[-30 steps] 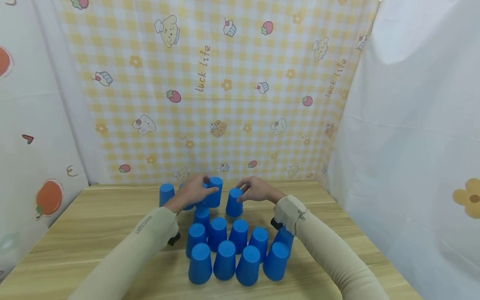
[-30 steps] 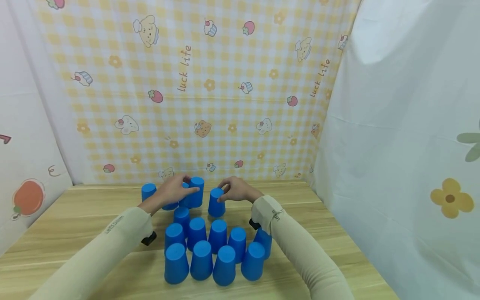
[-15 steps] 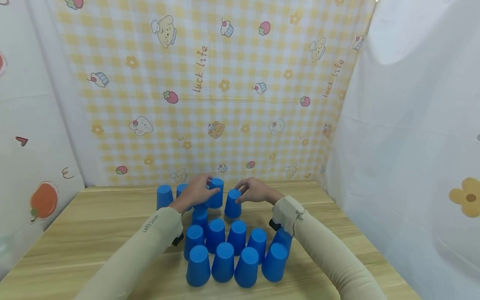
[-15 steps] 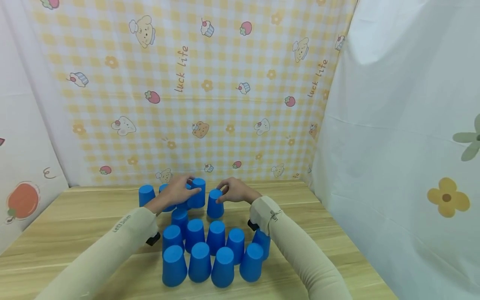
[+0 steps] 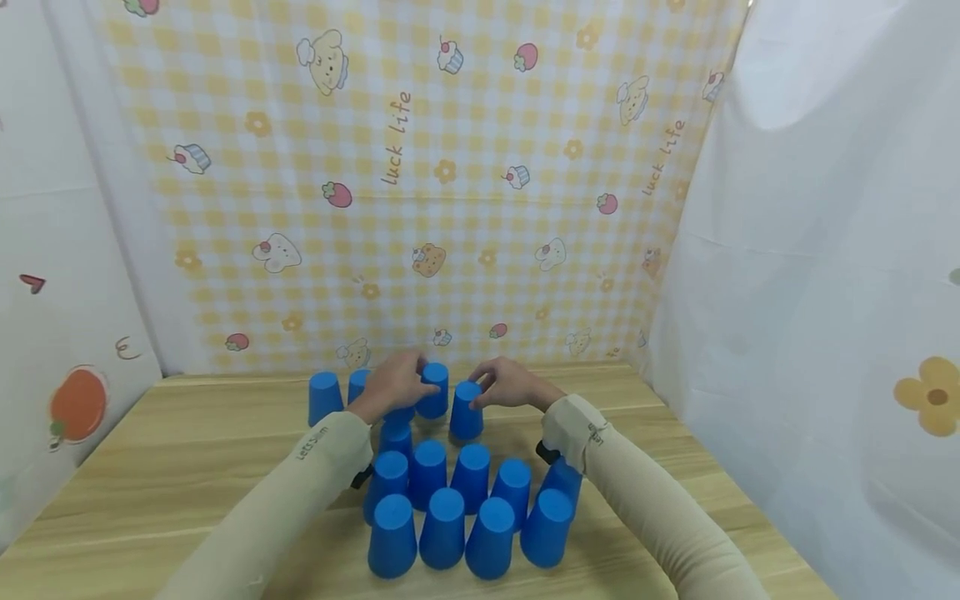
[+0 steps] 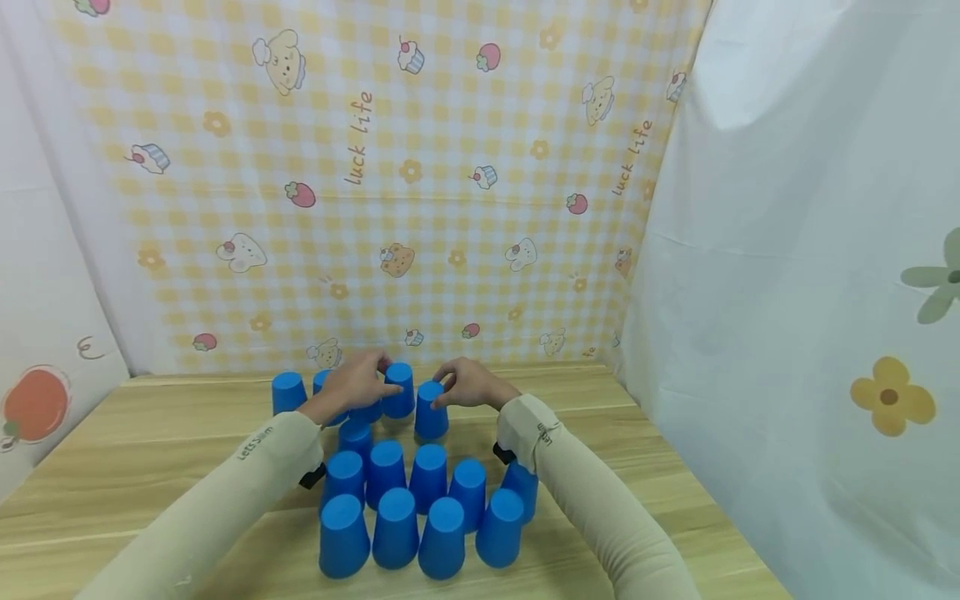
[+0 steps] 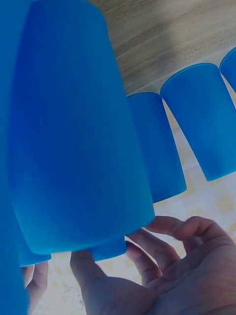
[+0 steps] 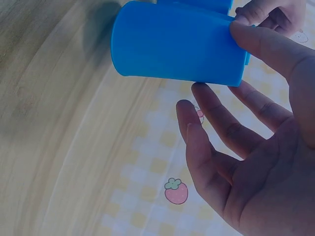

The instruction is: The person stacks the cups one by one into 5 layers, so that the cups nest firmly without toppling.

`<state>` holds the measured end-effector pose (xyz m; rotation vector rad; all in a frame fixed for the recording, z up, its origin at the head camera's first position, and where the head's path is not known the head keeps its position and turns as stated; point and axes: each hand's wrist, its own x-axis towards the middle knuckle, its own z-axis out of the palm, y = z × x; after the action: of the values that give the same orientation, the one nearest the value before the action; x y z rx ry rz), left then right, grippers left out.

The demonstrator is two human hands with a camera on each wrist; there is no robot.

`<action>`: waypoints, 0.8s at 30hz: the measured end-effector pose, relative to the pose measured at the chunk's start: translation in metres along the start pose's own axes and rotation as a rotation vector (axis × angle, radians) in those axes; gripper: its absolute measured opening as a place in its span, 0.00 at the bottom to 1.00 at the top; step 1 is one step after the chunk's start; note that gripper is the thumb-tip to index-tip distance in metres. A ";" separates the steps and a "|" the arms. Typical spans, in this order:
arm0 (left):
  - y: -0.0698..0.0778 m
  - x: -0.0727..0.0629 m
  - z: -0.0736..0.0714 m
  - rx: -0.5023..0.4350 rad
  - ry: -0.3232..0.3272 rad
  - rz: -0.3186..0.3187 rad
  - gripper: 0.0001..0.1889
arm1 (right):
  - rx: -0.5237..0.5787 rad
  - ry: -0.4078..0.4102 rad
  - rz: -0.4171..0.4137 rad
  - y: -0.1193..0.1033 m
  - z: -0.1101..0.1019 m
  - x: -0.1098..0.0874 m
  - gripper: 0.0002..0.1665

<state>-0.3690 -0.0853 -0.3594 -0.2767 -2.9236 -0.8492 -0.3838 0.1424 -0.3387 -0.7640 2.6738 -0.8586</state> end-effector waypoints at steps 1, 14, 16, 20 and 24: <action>0.000 0.000 0.000 0.019 0.003 -0.009 0.22 | -0.002 0.002 0.003 0.000 0.000 0.001 0.24; -0.004 0.008 0.005 0.168 0.021 -0.015 0.24 | -0.021 -0.004 0.027 0.001 0.002 0.006 0.24; -0.005 0.009 0.007 0.185 0.033 -0.009 0.25 | -0.026 -0.007 0.022 0.001 0.003 0.006 0.24; -0.006 0.009 0.009 0.179 0.043 -0.024 0.26 | -0.038 -0.008 0.022 0.003 0.005 0.009 0.25; -0.006 0.011 0.011 0.186 0.040 -0.033 0.26 | -0.045 -0.009 0.026 0.006 0.005 0.012 0.25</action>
<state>-0.3811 -0.0831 -0.3705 -0.1962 -2.9501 -0.5734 -0.3948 0.1378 -0.3469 -0.7401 2.6978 -0.7897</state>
